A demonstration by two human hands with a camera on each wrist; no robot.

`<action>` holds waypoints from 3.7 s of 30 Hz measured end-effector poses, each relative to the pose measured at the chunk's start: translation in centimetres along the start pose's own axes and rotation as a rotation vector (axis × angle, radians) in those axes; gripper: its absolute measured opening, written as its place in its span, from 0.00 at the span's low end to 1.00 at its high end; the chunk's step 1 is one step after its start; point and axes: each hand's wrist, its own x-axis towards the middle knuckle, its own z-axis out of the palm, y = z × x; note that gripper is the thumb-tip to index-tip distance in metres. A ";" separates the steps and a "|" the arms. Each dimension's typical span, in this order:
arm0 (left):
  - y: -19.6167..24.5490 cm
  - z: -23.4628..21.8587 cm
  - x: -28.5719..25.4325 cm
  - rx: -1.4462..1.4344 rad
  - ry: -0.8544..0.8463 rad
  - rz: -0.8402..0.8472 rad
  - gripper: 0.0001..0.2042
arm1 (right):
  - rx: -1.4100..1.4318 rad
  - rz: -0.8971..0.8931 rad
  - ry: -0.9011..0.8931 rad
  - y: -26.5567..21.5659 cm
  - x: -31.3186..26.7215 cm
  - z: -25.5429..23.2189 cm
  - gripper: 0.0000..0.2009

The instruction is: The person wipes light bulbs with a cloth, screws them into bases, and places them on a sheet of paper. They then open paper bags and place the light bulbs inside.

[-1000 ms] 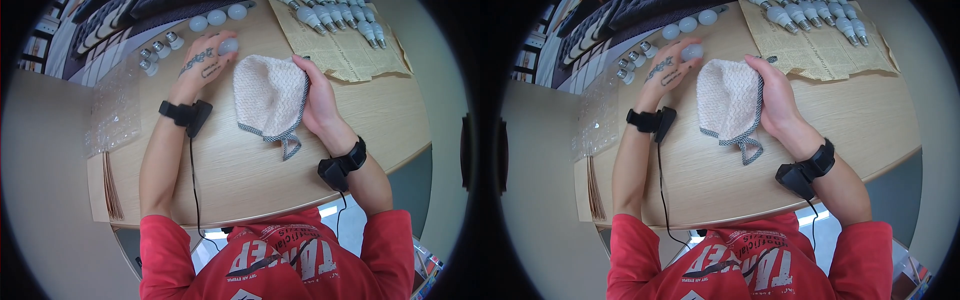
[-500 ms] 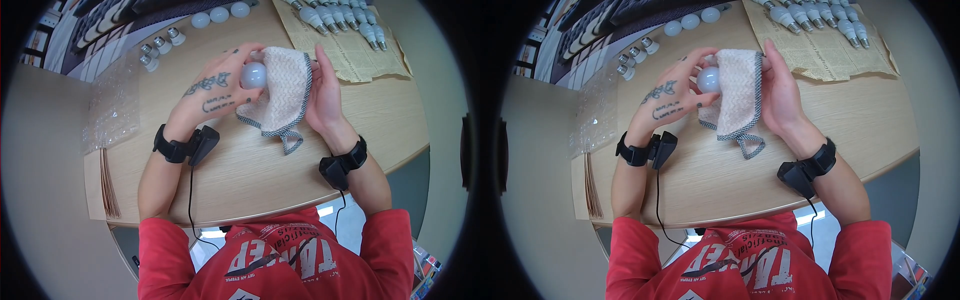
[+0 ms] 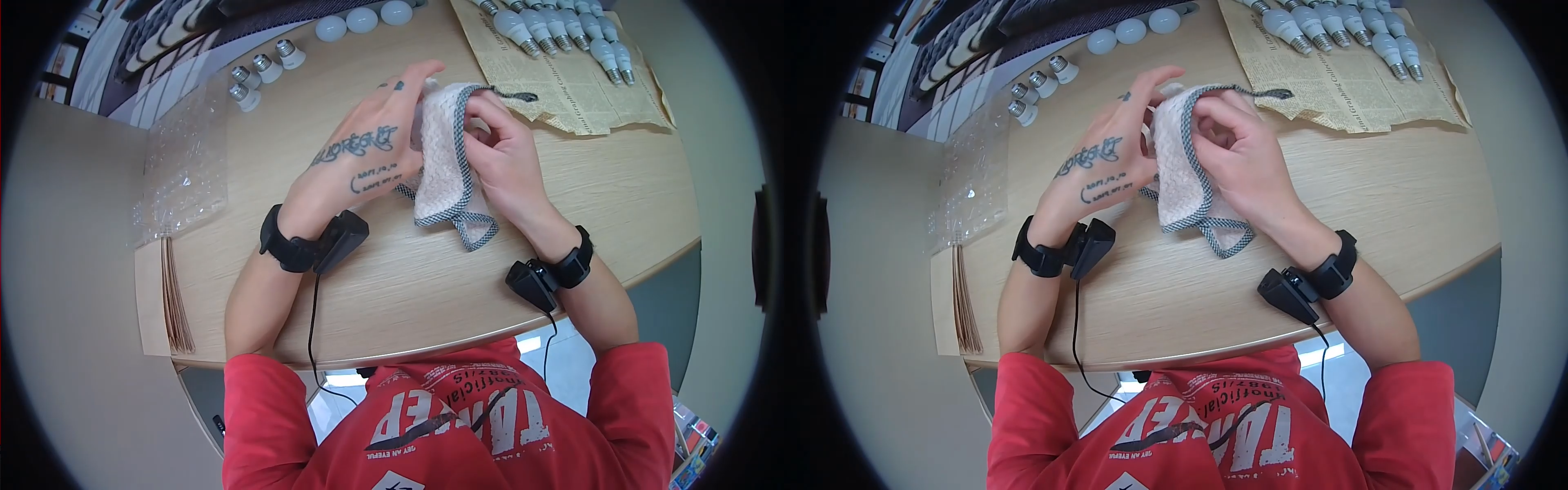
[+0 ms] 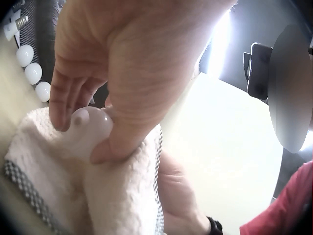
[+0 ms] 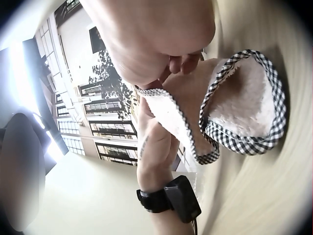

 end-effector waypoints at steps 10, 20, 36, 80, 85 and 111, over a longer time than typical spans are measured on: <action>1.6 0.3 -0.6 0.158 0.046 0.094 0.42 | -0.011 0.208 -0.056 0.5 0.1 0.1 0.21; 2.6 1.6 -0.9 0.342 0.064 0.232 0.43 | -0.353 0.275 -0.175 0.0 -0.3 0.0 0.29; 1.7 0.9 -0.2 0.023 0.163 -0.009 0.19 | 0.188 0.176 0.181 -1.6 0.5 -0.2 0.29; -0.3 2.4 0.0 -0.293 -0.009 0.068 0.08 | 0.481 0.294 -0.020 -1.6 0.3 -0.9 0.14; -0.5 2.7 0.0 -0.306 0.040 0.136 0.09 | 0.480 0.296 0.030 -1.7 0.3 -0.8 0.11; 0.6 2.2 -0.4 -0.285 0.121 0.257 0.14 | 0.525 0.330 0.082 -1.8 0.3 -0.5 0.12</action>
